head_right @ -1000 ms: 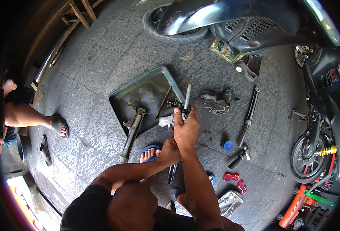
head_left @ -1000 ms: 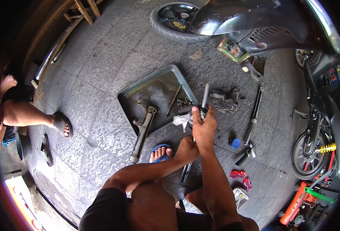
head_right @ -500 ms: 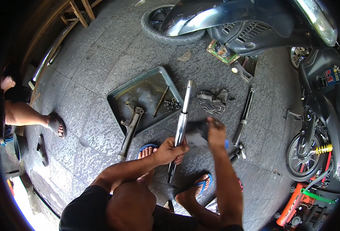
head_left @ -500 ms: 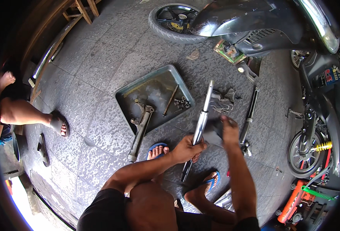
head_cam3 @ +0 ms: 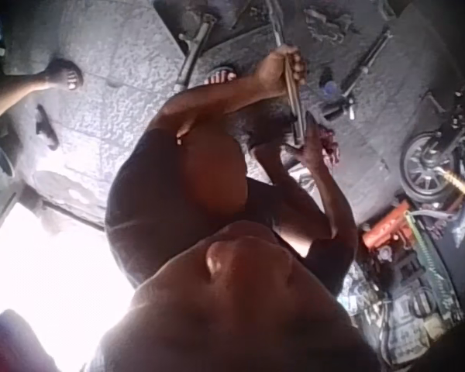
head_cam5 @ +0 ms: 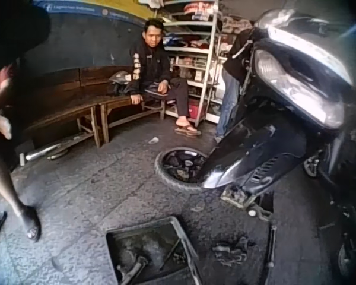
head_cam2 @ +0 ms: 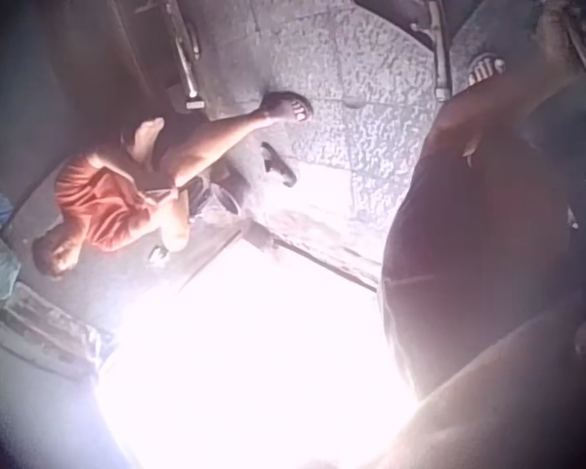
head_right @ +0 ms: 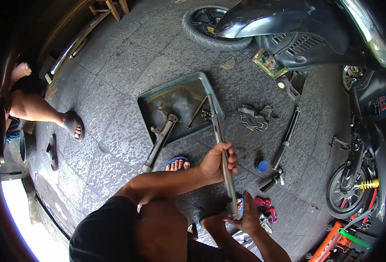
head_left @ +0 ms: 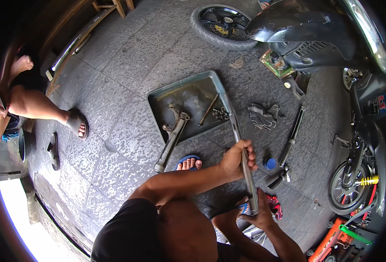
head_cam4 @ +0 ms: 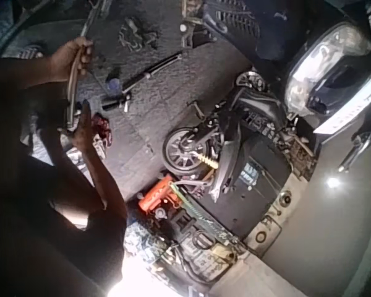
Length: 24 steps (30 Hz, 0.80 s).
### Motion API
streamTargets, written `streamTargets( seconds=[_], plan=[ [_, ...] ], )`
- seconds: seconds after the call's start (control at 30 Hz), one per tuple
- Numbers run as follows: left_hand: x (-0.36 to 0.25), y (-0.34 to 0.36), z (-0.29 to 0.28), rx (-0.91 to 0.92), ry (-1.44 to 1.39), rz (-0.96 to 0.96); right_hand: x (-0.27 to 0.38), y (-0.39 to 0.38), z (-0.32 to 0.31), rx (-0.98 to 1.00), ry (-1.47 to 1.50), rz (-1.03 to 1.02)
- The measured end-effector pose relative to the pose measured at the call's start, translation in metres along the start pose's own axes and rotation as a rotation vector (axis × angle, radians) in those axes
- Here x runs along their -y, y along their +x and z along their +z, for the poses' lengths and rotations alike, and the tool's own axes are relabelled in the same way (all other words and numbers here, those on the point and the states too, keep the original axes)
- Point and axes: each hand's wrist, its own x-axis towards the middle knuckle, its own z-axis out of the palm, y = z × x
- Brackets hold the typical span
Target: The person sits on the floor of a workshop and assembles a motorcycle shock absorber. They insert a metal rod into a cylindrical housing, use a hammer to tap a component into place, and apply red lubricant from a bottle into the assembly. The person then uses a screwdriver to tighten a bolt on the part.
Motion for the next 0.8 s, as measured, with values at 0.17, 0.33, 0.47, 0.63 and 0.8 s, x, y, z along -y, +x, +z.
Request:
streamTargets(
  seconds=[0.17,0.33,0.47,0.63,0.8],
  plan=[
    [-0.001,-0.003,0.010,0.078,-0.014,0.027,0.094,0.133,-0.006,-0.714,0.565,-0.146],
    [-0.008,-0.025,-0.020,-0.091,1.083,0.306,0.125,0.178,-0.036,-1.161,0.908,-0.206],
    [-0.056,-0.089,-0.107,-0.071,1.721,0.775,0.109,0.133,-0.073,-1.132,0.905,-0.201],
    [-0.134,-0.168,-0.212,-0.789,2.238,0.965,0.103,0.072,-0.116,-1.134,0.967,-0.183],
    [-0.150,-0.165,-0.208,-0.245,2.682,0.887,0.107,0.057,-0.129,-1.239,1.048,-0.199]
  ],
)
